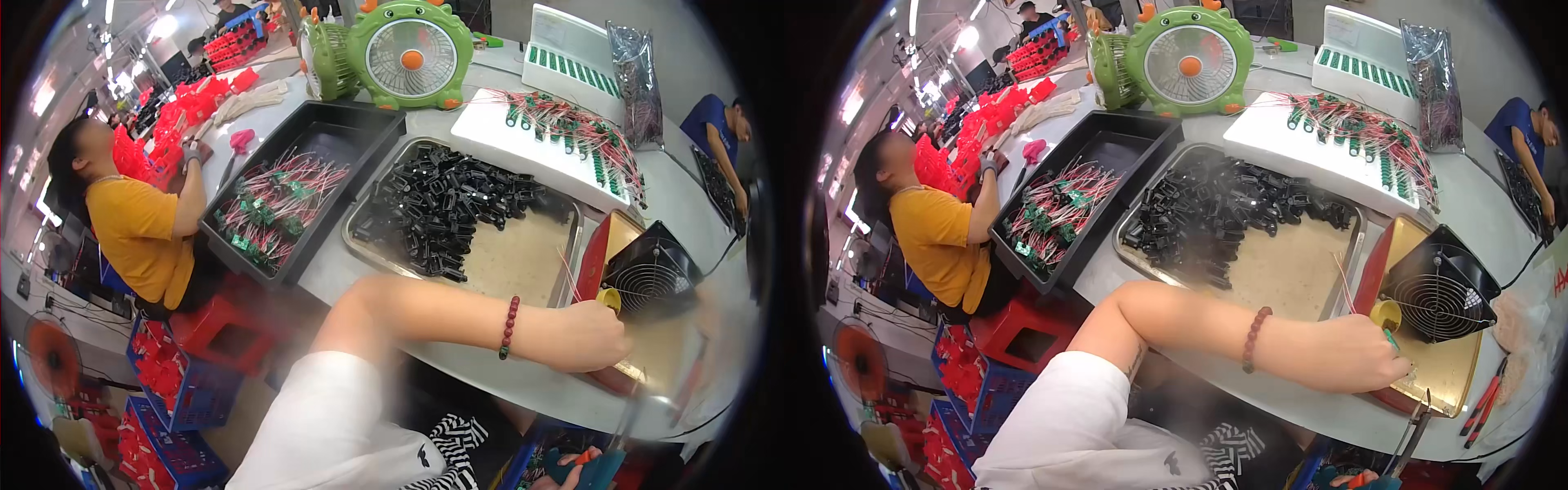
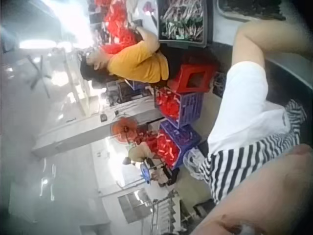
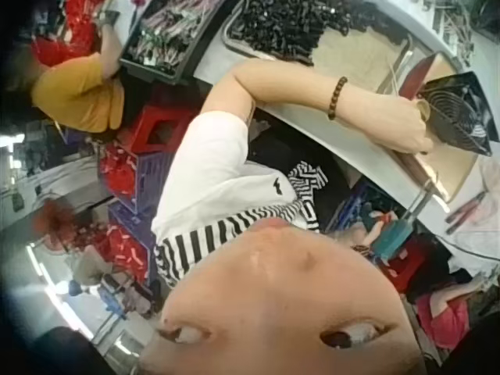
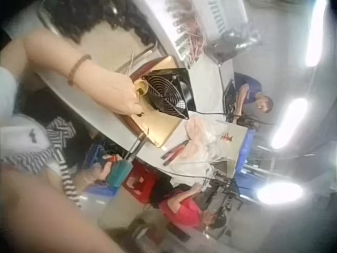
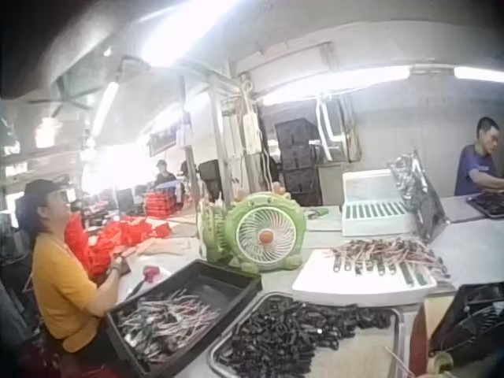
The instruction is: The person solders wired circuit boards to plastic parts using a soldering iron and collects additional circuit boards and plastic parts from trays on the workstation.
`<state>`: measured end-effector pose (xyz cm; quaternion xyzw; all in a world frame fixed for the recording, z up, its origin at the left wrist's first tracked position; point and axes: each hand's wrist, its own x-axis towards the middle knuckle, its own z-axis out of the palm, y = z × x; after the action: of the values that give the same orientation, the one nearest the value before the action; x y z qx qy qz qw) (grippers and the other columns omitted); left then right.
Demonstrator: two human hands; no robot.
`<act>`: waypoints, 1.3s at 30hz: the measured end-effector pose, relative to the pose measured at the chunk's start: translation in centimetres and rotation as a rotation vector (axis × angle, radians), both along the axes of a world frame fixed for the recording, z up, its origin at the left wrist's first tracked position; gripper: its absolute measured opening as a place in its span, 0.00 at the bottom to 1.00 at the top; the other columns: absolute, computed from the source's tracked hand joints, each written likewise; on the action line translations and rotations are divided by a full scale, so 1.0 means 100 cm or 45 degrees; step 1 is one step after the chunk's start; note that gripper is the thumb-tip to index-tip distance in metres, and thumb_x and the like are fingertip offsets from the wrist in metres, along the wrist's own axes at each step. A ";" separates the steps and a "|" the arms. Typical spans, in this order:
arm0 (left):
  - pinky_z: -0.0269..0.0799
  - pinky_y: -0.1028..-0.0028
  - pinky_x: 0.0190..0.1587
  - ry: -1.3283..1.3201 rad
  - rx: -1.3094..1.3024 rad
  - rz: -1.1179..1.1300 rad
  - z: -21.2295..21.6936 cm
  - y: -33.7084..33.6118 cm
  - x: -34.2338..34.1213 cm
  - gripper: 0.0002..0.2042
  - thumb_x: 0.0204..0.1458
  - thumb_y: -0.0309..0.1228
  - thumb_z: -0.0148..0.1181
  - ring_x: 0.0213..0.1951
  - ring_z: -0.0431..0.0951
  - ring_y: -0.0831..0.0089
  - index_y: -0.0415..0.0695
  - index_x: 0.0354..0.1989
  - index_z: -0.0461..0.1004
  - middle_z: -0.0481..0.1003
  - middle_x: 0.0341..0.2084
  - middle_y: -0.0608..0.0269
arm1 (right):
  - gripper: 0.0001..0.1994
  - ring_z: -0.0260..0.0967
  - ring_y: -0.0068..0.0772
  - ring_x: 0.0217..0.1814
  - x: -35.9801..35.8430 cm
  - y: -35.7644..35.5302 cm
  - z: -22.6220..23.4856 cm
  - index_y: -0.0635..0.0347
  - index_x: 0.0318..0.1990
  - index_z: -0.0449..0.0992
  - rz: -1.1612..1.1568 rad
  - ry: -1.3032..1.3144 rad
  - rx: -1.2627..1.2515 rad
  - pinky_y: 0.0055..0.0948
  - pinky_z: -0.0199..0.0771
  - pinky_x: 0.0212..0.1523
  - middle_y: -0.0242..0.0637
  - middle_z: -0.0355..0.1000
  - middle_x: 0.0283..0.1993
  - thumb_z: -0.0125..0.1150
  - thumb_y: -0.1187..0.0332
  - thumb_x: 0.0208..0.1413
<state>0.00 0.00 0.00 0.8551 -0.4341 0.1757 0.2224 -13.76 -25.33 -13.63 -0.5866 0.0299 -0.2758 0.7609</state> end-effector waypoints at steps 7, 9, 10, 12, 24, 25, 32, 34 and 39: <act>0.71 0.64 0.24 0.110 -0.031 -0.058 0.005 -0.003 -0.001 0.06 0.40 0.22 0.55 0.22 0.76 0.57 0.35 0.24 0.64 0.71 0.17 0.52 | 0.29 0.60 0.25 0.30 -0.008 0.008 0.025 0.72 0.55 0.61 -0.112 0.045 -0.215 0.24 0.63 0.36 0.47 0.68 0.45 0.55 0.65 0.45; 0.71 0.63 0.25 0.093 -0.061 -0.023 0.009 0.006 -0.002 0.05 0.41 0.23 0.54 0.23 0.75 0.57 0.37 0.25 0.64 0.71 0.18 0.53 | 0.25 0.60 0.25 0.28 -0.008 0.001 0.016 0.72 0.50 0.64 0.118 0.037 -0.050 0.24 0.62 0.35 0.43 0.67 0.40 0.54 0.66 0.44; 0.71 0.64 0.25 0.083 -0.050 0.036 0.009 0.009 -0.003 0.05 0.42 0.23 0.55 0.23 0.75 0.58 0.38 0.25 0.65 0.71 0.18 0.54 | 0.28 0.62 0.29 0.29 -0.012 0.001 0.011 0.70 0.54 0.62 0.148 0.043 -0.041 0.26 0.64 0.36 0.44 0.67 0.45 0.57 0.64 0.44; 0.70 0.65 0.24 0.077 -0.030 0.086 0.008 0.012 -0.001 0.05 0.43 0.24 0.55 0.23 0.74 0.59 0.40 0.25 0.65 0.70 0.18 0.56 | 0.30 0.64 0.30 0.30 -0.008 0.014 0.020 0.68 0.56 0.62 0.168 0.047 -0.056 0.28 0.64 0.36 0.45 0.67 0.48 0.59 0.63 0.45; 0.69 0.68 0.23 0.011 -0.049 0.202 0.003 -0.004 0.002 0.04 0.47 0.24 0.57 0.22 0.73 0.60 0.39 0.27 0.67 0.70 0.19 0.57 | 0.23 0.64 0.33 0.30 -0.011 0.024 0.042 0.72 0.48 0.67 0.140 0.029 -0.069 0.24 0.65 0.27 0.48 0.63 0.46 0.58 0.66 0.44; 0.68 0.69 0.24 0.013 -0.037 0.222 0.003 -0.004 0.001 0.04 0.46 0.23 0.59 0.22 0.73 0.61 0.40 0.30 0.70 0.72 0.20 0.58 | 0.24 0.64 0.33 0.30 -0.011 0.025 0.042 0.72 0.48 0.67 0.140 0.049 -0.091 0.24 0.65 0.26 0.47 0.63 0.45 0.58 0.65 0.44; 0.68 0.68 0.25 0.050 -0.026 0.241 -0.001 -0.001 0.002 0.04 0.47 0.24 0.58 0.23 0.74 0.62 0.40 0.30 0.70 0.72 0.21 0.58 | 0.17 0.65 0.28 0.28 -0.004 0.036 0.055 0.64 0.32 0.74 -0.018 0.119 -0.275 0.27 0.64 0.28 0.35 0.68 0.31 0.67 0.57 0.45; 0.70 0.67 0.23 -0.004 -0.004 0.193 -0.002 -0.001 0.004 0.05 0.42 0.22 0.53 0.23 0.73 0.59 0.38 0.24 0.63 0.69 0.19 0.56 | 0.14 0.65 0.29 0.26 -0.001 0.033 0.055 0.62 0.30 0.75 0.006 0.084 -0.493 0.26 0.62 0.25 0.32 0.68 0.25 0.65 0.59 0.46; 0.70 0.67 0.24 -0.007 0.001 0.198 -0.003 0.000 0.005 0.05 0.41 0.21 0.52 0.24 0.73 0.60 0.38 0.24 0.62 0.68 0.19 0.56 | 0.10 0.64 0.31 0.25 0.006 0.036 0.061 0.60 0.28 0.75 -0.028 0.094 -0.698 0.27 0.60 0.25 0.31 0.68 0.23 0.64 0.62 0.45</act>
<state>0.47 -0.02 -0.29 0.8859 -0.3669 0.1946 0.2066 -13.15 -21.74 -7.51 -0.7799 -0.0118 -0.2604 0.5690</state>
